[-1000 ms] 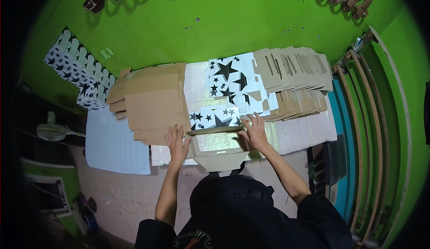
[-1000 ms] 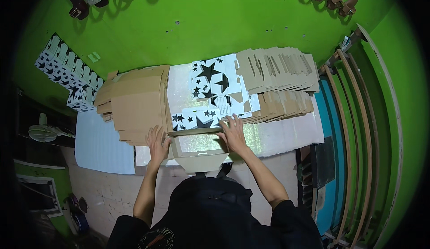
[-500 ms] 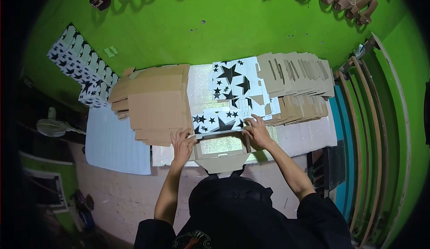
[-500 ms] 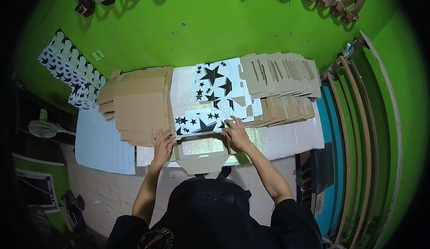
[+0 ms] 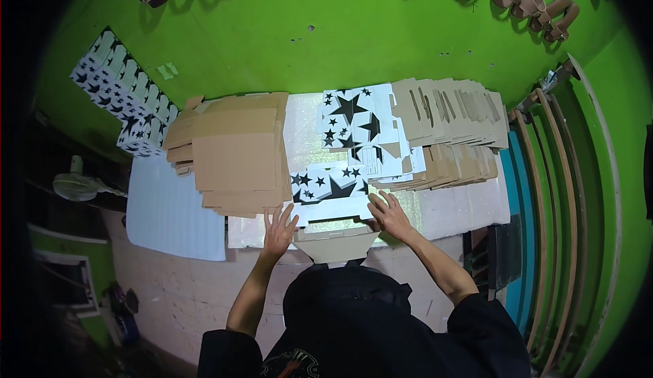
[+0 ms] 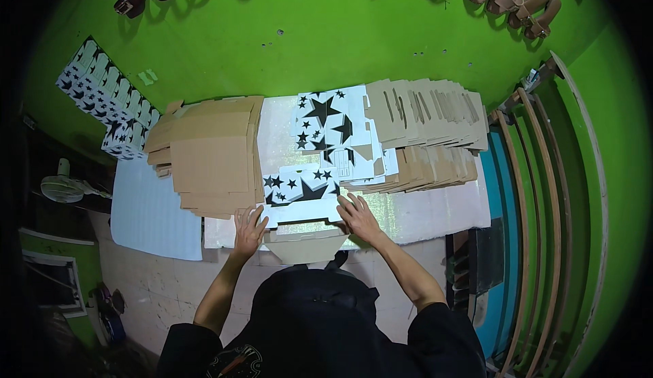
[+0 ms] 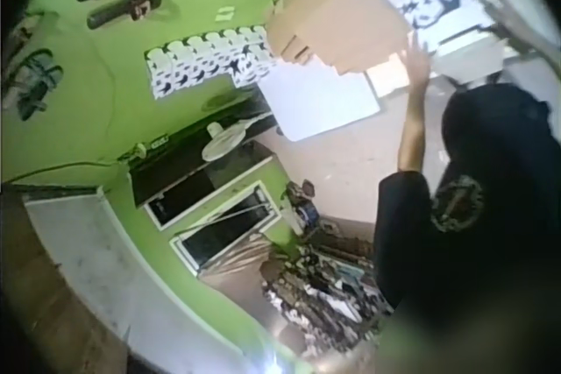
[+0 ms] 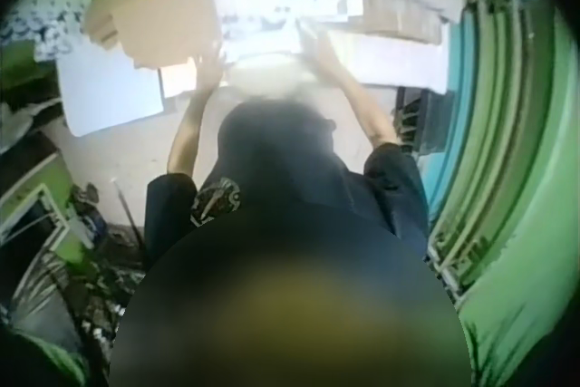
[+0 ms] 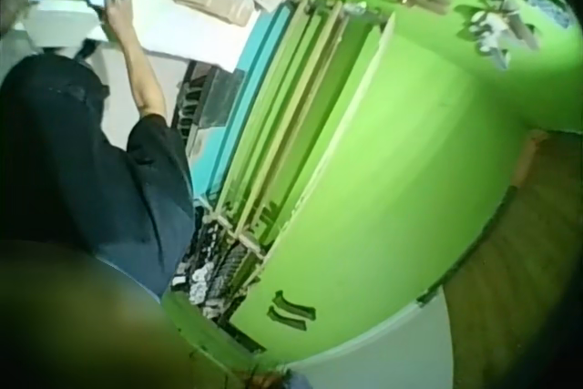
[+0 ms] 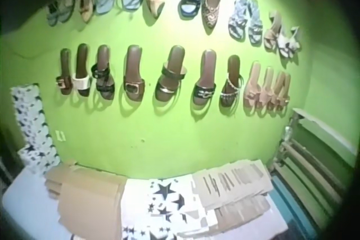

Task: Folding flat cardboard sheets into star-patterned shoe boxes.

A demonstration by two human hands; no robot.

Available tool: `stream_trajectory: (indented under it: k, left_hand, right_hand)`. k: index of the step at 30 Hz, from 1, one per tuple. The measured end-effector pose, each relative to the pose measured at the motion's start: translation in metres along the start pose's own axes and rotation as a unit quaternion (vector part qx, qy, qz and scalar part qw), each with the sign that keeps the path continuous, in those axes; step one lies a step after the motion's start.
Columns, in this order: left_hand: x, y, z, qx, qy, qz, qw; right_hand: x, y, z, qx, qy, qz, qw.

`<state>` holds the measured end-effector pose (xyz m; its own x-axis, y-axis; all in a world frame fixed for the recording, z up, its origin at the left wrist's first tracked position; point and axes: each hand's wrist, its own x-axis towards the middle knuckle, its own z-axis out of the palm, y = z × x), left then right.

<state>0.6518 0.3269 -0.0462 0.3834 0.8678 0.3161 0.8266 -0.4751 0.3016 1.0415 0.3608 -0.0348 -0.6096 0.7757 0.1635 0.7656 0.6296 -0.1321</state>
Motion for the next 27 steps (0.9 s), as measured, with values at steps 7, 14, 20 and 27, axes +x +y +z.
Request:
stream_trajectory:
  k: [7,14,20,27]
  left_hand:
    - [0.018,-0.001,0.004,-0.042,-0.056,-0.051,0.996]
    - [0.042,-0.015,0.020,0.035,-0.060,-0.057,0.996]
    - [0.034,-0.014,0.028,0.005,-0.044,-0.067,0.997]
    - [0.032,-0.010,0.028,0.022,-0.036,-0.074,0.996]
  right_hand:
    - [0.017,0.006,-0.002,0.103,-0.013,0.092,0.990]
    - [0.044,0.011,0.010,0.042,-0.111,0.143,0.983]
    - [0.037,0.014,0.017,0.072,-0.079,0.149,0.983]
    - [0.040,0.012,0.013,0.073,-0.103,0.145,0.981]
